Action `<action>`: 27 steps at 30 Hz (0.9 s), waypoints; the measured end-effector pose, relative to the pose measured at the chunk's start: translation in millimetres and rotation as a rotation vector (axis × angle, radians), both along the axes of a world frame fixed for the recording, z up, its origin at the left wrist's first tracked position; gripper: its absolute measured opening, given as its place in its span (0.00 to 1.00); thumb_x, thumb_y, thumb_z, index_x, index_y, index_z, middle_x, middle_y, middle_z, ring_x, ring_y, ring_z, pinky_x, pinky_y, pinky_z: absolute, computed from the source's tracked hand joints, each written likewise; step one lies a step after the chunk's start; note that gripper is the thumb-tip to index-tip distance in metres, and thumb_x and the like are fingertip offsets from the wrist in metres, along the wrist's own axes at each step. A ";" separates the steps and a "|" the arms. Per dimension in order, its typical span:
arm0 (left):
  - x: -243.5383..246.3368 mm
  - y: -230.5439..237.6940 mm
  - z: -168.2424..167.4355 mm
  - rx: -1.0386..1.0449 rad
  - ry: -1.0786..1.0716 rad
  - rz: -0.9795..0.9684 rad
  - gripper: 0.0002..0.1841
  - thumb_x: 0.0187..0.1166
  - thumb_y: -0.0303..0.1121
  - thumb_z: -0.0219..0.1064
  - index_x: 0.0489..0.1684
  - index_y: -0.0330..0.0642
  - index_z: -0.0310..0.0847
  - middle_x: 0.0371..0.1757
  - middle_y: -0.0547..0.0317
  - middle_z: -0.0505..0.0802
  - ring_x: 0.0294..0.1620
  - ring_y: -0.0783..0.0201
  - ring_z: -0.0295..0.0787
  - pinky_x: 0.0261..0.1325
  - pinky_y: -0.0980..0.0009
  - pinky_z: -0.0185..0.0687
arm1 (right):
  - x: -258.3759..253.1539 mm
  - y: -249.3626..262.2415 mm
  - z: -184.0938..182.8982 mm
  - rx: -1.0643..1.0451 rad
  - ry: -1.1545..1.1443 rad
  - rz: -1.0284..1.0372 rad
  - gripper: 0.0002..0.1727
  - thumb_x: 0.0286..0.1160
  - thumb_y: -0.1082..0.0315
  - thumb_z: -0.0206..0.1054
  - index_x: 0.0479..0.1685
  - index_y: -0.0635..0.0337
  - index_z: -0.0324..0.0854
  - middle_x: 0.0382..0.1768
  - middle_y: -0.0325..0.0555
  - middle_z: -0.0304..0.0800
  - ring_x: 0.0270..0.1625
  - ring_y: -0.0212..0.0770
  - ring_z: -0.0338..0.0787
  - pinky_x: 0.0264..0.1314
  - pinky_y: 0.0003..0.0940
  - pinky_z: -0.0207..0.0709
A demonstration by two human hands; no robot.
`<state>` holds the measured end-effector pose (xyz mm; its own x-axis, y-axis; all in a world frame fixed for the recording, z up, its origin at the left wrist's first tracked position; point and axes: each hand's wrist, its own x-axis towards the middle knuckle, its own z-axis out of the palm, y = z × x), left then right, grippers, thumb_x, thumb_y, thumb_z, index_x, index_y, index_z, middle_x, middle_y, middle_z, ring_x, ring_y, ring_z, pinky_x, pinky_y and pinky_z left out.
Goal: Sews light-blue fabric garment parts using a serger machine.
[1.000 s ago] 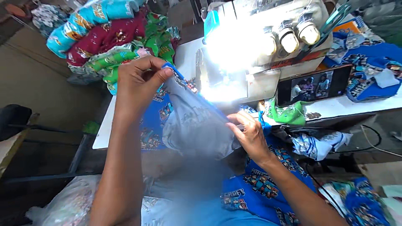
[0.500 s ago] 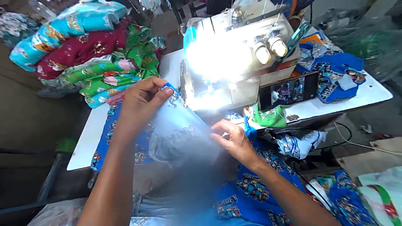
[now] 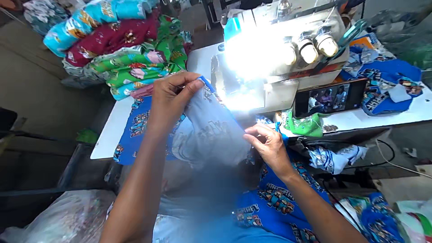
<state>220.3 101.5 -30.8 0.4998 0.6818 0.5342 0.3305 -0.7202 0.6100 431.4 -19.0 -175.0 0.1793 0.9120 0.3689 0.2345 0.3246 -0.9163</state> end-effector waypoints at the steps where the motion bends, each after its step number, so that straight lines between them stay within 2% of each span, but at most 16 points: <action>1: -0.9 0.5 -0.6 0.009 0.005 -0.008 0.08 0.85 0.31 0.64 0.47 0.38 0.87 0.48 0.73 0.90 0.46 0.88 0.85 0.51 0.87 0.81 | -0.1 -0.2 0.4 -0.001 -0.002 -0.007 0.06 0.73 0.66 0.75 0.41 0.58 0.92 0.39 0.38 0.89 0.39 0.24 0.87 0.42 0.17 0.82; 4: -2.2 0.1 -1.1 0.020 -0.008 -0.030 0.07 0.84 0.31 0.65 0.46 0.39 0.88 0.46 0.73 0.90 0.43 0.87 0.83 0.46 0.88 0.79 | -0.1 -0.6 1.1 -0.004 -0.010 -0.028 0.05 0.71 0.67 0.76 0.40 0.58 0.92 0.38 0.38 0.89 0.38 0.24 0.87 0.41 0.18 0.83; 8: -4.5 -5.6 0.3 -0.028 -0.047 -0.091 0.05 0.85 0.32 0.64 0.46 0.46 0.86 0.48 0.79 0.89 0.49 0.85 0.85 0.54 0.84 0.81 | -1.8 -0.1 0.2 -0.001 -0.004 -0.040 0.05 0.72 0.68 0.76 0.41 0.59 0.91 0.39 0.40 0.89 0.39 0.25 0.88 0.42 0.19 0.84; 12: -3.7 -12.6 -2.4 -0.069 -0.069 -0.079 0.05 0.86 0.33 0.63 0.49 0.53 0.84 0.42 0.87 0.89 0.41 0.89 0.84 0.46 0.88 0.81 | -2.6 -1.5 -0.2 -0.018 -0.009 0.008 0.07 0.79 0.66 0.69 0.47 0.60 0.88 0.44 0.41 0.90 0.47 0.28 0.89 0.53 0.26 0.84; 14: -2.7 -9.8 -4.3 -0.052 -0.070 -0.057 0.05 0.86 0.32 0.62 0.50 0.50 0.84 0.43 0.85 0.88 0.41 0.89 0.83 0.47 0.88 0.80 | -3.6 -6.4 2.7 -0.024 -0.001 0.083 0.09 0.82 0.66 0.66 0.49 0.62 0.85 0.40 0.42 0.91 0.41 0.26 0.89 0.48 0.22 0.83; 17: 5.1 2.8 1.8 0.003 -0.003 -0.019 0.07 0.86 0.32 0.62 0.49 0.42 0.84 0.42 0.81 0.88 0.39 0.92 0.81 0.45 0.91 0.78 | -6.3 -21.7 11.2 0.049 0.020 0.203 0.12 0.84 0.67 0.64 0.51 0.68 0.88 0.40 0.44 0.93 0.38 0.24 0.89 0.44 0.18 0.83; 18: 10.1 8.2 4.4 0.033 0.053 0.000 0.09 0.86 0.33 0.62 0.49 0.39 0.86 0.42 0.76 0.89 0.38 0.92 0.81 0.45 0.91 0.77 | -7.0 -26.4 13.5 0.081 0.020 0.208 0.12 0.84 0.68 0.65 0.50 0.69 0.89 0.41 0.45 0.94 0.41 0.24 0.90 0.48 0.17 0.83; 19: 15.8 14.7 4.7 0.067 0.128 0.017 0.11 0.86 0.35 0.63 0.48 0.36 0.87 0.43 0.70 0.90 0.40 0.90 0.81 0.46 0.90 0.76 | -7.5 -29.6 13.6 0.102 0.022 0.199 0.11 0.83 0.70 0.65 0.48 0.70 0.89 0.43 0.47 0.93 0.44 0.26 0.90 0.52 0.19 0.84; 20: 22.1 23.0 1.0 0.093 0.200 0.017 0.12 0.85 0.35 0.63 0.46 0.34 0.88 0.45 0.61 0.91 0.42 0.83 0.82 0.48 0.85 0.77 | -7.4 -31.3 11.5 0.098 0.024 0.183 0.11 0.83 0.70 0.65 0.48 0.70 0.89 0.44 0.47 0.93 0.47 0.27 0.91 0.55 0.19 0.84; 22: 36.1 37.9 -15.4 0.100 0.298 0.013 0.11 0.81 0.33 0.66 0.43 0.33 0.90 0.50 0.46 0.92 0.51 0.63 0.87 0.56 0.65 0.79 | -6.1 -31.3 1.9 0.014 0.037 0.144 0.12 0.84 0.68 0.63 0.50 0.69 0.87 0.43 0.46 0.93 0.47 0.25 0.90 0.54 0.19 0.83; 24: 49.6 41.9 -32.9 0.078 0.322 0.073 0.09 0.77 0.31 0.71 0.43 0.33 0.92 0.53 0.40 0.89 0.58 0.47 0.85 0.64 0.50 0.77 | -4.4 -30.9 -8.0 -0.064 0.062 0.134 0.12 0.85 0.68 0.62 0.51 0.68 0.85 0.42 0.43 0.93 0.44 0.23 0.90 0.51 0.18 0.83; 25: 56.2 38.5 -38.2 0.090 0.312 0.132 0.09 0.74 0.30 0.74 0.44 0.33 0.91 0.52 0.38 0.88 0.57 0.44 0.84 0.64 0.48 0.77 | -3.4 -31.2 -11.0 -0.086 0.070 0.134 0.12 0.85 0.68 0.62 0.52 0.68 0.85 0.42 0.43 0.94 0.43 0.23 0.91 0.50 0.18 0.84; 27: 65.3 24.7 -41.9 0.158 0.330 0.263 0.11 0.73 0.32 0.76 0.46 0.34 0.88 0.50 0.38 0.87 0.49 0.45 0.86 0.55 0.51 0.80 | -1.7 -32.3 -14.8 -0.090 0.079 0.134 0.12 0.84 0.70 0.63 0.54 0.69 0.86 0.43 0.43 0.95 0.44 0.24 0.92 0.51 0.19 0.86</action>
<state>285.6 126.2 -72.7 0.4816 0.7316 0.4826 0.6734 -0.6613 0.3306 429.8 -51.3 -189.8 0.0790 0.9583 0.2747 0.1206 0.2643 -0.9569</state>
